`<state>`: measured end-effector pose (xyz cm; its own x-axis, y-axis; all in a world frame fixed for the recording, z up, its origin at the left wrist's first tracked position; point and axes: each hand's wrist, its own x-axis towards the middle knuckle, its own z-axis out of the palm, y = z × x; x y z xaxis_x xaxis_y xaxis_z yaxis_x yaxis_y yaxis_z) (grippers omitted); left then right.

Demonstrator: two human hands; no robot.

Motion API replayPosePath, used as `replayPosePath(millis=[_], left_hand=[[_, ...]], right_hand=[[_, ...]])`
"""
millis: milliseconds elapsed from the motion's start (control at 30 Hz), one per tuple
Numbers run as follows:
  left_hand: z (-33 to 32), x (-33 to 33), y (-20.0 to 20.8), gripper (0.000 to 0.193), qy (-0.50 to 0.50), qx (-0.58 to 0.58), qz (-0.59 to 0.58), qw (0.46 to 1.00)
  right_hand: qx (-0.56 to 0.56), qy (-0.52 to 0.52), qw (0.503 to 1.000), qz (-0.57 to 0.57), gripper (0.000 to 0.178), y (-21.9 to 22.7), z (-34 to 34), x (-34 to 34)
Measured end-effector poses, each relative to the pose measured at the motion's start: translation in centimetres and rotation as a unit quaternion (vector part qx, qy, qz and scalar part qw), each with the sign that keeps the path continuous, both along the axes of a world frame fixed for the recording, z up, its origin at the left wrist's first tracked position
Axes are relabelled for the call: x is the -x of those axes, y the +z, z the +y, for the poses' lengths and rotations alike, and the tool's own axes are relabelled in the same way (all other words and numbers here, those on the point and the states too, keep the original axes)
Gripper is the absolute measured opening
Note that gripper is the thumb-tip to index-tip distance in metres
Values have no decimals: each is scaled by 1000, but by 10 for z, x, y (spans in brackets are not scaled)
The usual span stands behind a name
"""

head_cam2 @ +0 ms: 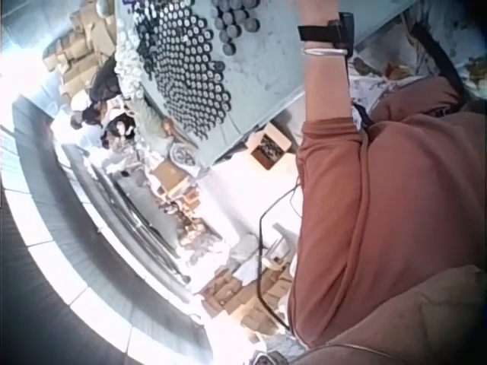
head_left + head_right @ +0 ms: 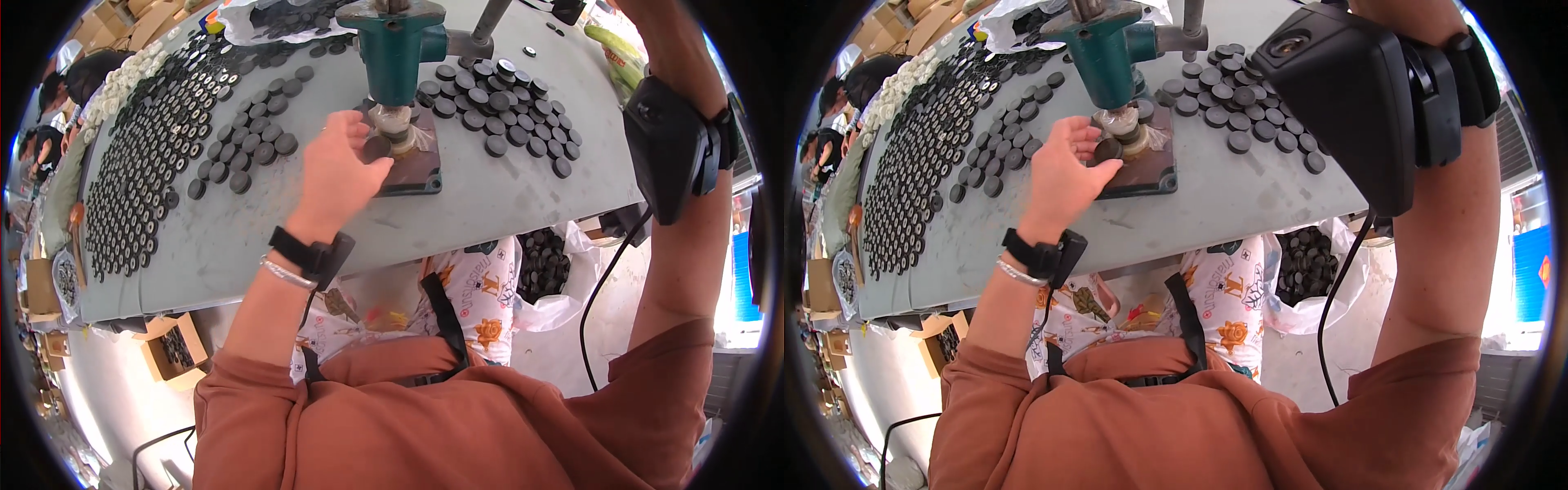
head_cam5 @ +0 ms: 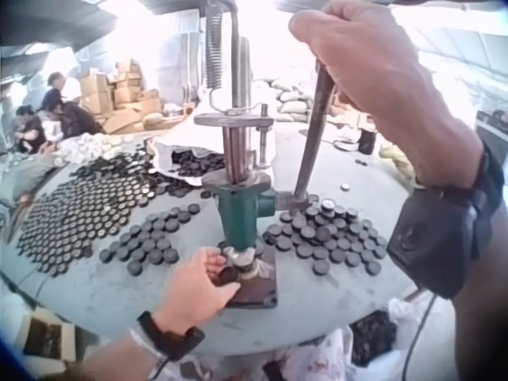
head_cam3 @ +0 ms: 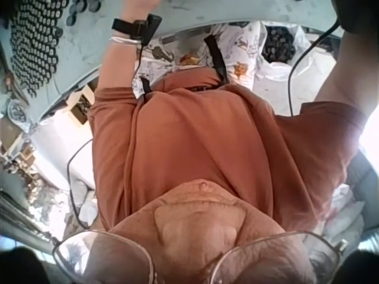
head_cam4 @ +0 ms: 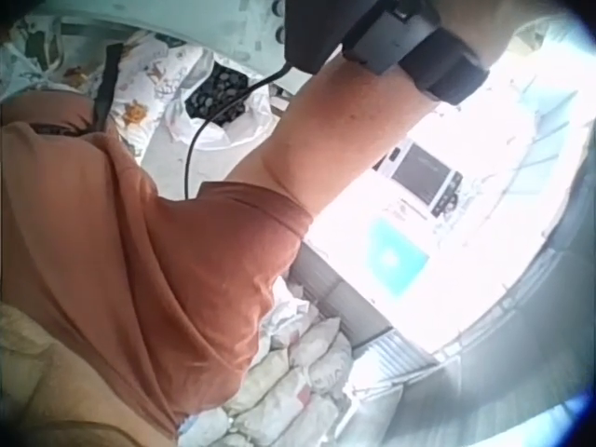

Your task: The person places a black cap and a metal bearing into a press, pulls the lever, and removes the assembled part. After repeating this, the person pours more caps from a bag and sorts through the finished units on the table.

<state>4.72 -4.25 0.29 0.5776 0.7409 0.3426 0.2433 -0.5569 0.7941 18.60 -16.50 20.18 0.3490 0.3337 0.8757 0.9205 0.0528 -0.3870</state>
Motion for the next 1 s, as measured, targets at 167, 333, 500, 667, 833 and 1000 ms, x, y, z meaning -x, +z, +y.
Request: replayPosePath(millis=[167, 333, 500, 667, 833, 1000], left_hand=[[1, -18, 0, 61, 1, -44, -21, 999], [1, -32, -2, 60, -1, -52, -11, 999], [5, -30, -6, 64, 6, -55, -6, 998], [1, -19, -7, 71, 17, -78, -35, 996], [14, 41, -11, 68, 103, -93, 67, 988], [35, 75, -19, 58, 161, -112, 142, 970]], right_hand=[[8, -33, 999, -8, 16, -4, -15, -1], [16, -68, 997, -15, 16, -9, -31, 0], [27, -92, 995, -21, 16, -17, -40, 15], [38, -123, 991, -34, 17, -18, -41, 18], [91, 130, 987, 14, 10, -52, -71, 38], [107, 106, 988, -23, 21, -97, -89, 47]])
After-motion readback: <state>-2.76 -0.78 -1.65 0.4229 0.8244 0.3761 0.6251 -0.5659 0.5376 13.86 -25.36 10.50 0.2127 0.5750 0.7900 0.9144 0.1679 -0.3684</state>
